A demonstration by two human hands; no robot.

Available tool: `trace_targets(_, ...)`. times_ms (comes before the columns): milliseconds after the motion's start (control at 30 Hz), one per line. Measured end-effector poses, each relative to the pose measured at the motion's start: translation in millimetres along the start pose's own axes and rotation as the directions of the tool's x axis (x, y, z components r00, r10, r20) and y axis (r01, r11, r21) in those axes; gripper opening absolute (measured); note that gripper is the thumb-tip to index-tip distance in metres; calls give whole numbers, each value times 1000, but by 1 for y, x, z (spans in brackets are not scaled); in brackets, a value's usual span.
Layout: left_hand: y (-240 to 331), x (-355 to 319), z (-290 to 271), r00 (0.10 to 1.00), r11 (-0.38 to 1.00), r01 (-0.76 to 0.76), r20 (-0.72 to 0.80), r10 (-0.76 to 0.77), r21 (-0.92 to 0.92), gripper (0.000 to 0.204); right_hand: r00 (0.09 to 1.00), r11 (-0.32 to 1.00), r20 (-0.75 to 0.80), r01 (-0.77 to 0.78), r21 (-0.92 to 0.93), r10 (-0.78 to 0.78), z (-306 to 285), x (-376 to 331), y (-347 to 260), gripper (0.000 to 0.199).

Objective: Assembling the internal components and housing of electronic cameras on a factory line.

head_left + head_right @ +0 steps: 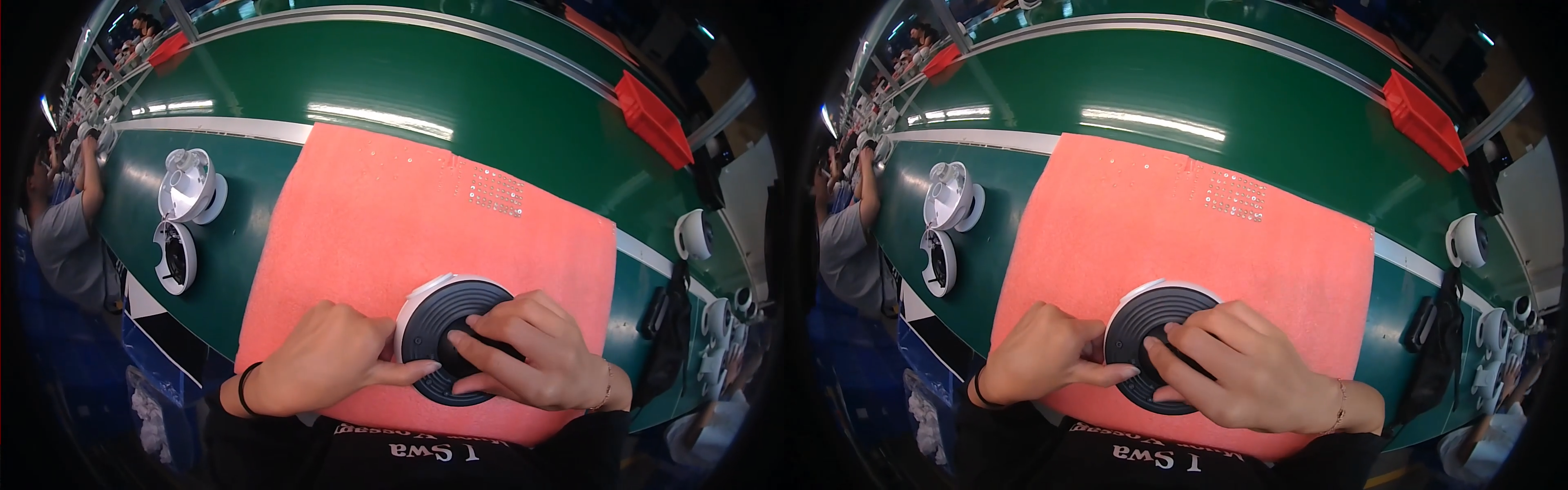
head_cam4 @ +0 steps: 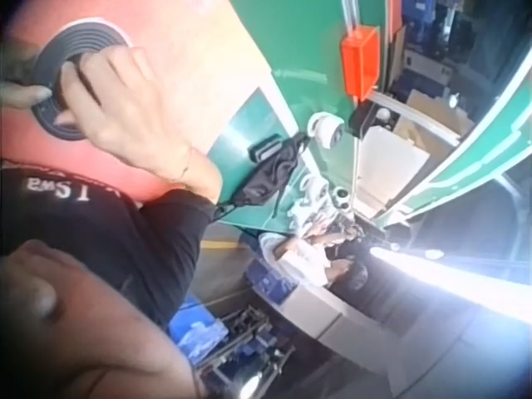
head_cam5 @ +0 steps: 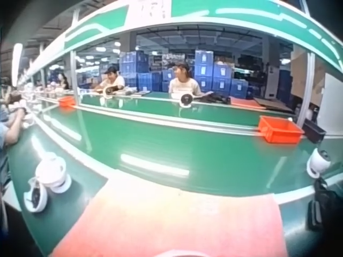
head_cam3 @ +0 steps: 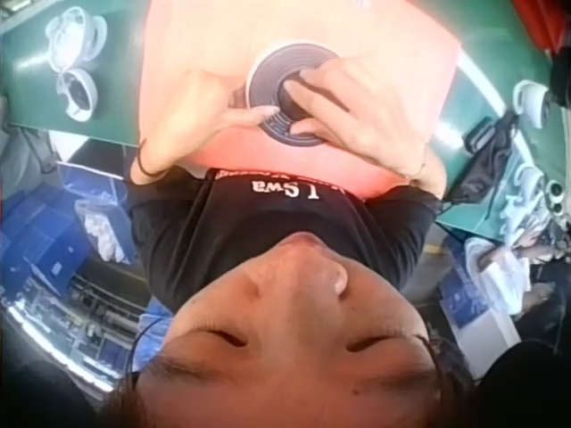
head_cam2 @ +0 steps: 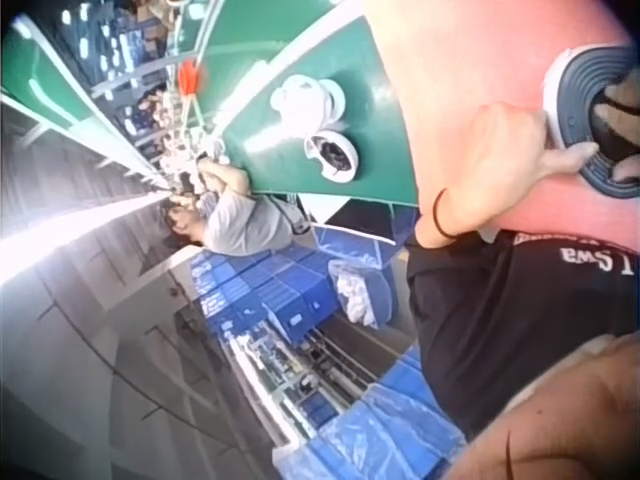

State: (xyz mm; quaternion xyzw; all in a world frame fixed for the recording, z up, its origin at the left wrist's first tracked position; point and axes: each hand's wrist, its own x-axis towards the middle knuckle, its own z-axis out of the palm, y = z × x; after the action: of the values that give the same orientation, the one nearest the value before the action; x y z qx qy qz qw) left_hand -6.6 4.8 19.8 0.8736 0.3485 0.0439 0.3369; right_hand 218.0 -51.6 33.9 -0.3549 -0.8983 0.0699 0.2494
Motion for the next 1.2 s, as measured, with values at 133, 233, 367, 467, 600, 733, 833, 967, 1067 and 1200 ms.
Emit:
trace_targets(133, 0, -2, -2, 999, 997, 31, 19, -32, 71, 44, 990, 976, 60, 111, 187, -124, 3, 0, 10, 35)
trace_targets(233, -3, -1, -2, 999, 997, 16, 35, -18, 73, 44, 986, 964, 122, 78, 254, -112, -3, 3, 8, 35)
trace_targets(367, -3, 2, -5, 997, 997, 14, 68, -18, 70, 42, 994, 984, 74, -93, 155, 82, -1, 3, 1, 31)
trace_targets(467, -3, 1, -6, 995, 999, 7, 100, -11, 40, 42, 989, 951, 148, -45, 307, -1, 0, 1, 3, 36)
trace_targets(600, -7, 5, -5, 993, 997, -29, 117, 20, 78, 42, 937, 926, 344, -80, 369, -56, -3, 7, 5, 45)
trace_targets(733, -4, 6, -9, 992, 999, 9, 127, -13, 31, 43, 991, 923, -9, -124, 365, 136, 4, 4, 4, 46)
trace_targets(833, -4, 7, -7, 991, 1000, -6, 131, 5, 7, 43, 991, 928, 107, -116, 354, 84, 3, -4, 7, 42)
trace_targets(967, -4, 6, -7, 994, 998, 16, 110, -22, 55, 45, 980, 924, 201, -61, 378, -17, 1, 2, 9, 38)
trace_targets(1067, -5, 7, -6, 996, 996, 13, 84, -20, 86, 46, 970, 909, 239, -146, 391, 53, -4, 1, 12, 50)
trace_targets(1200, 4, 23, -18, 891, 949, 248, 340, -302, 193, 43, 772, 596, 202, -603, 530, 602, 18, -18, 24, 62)
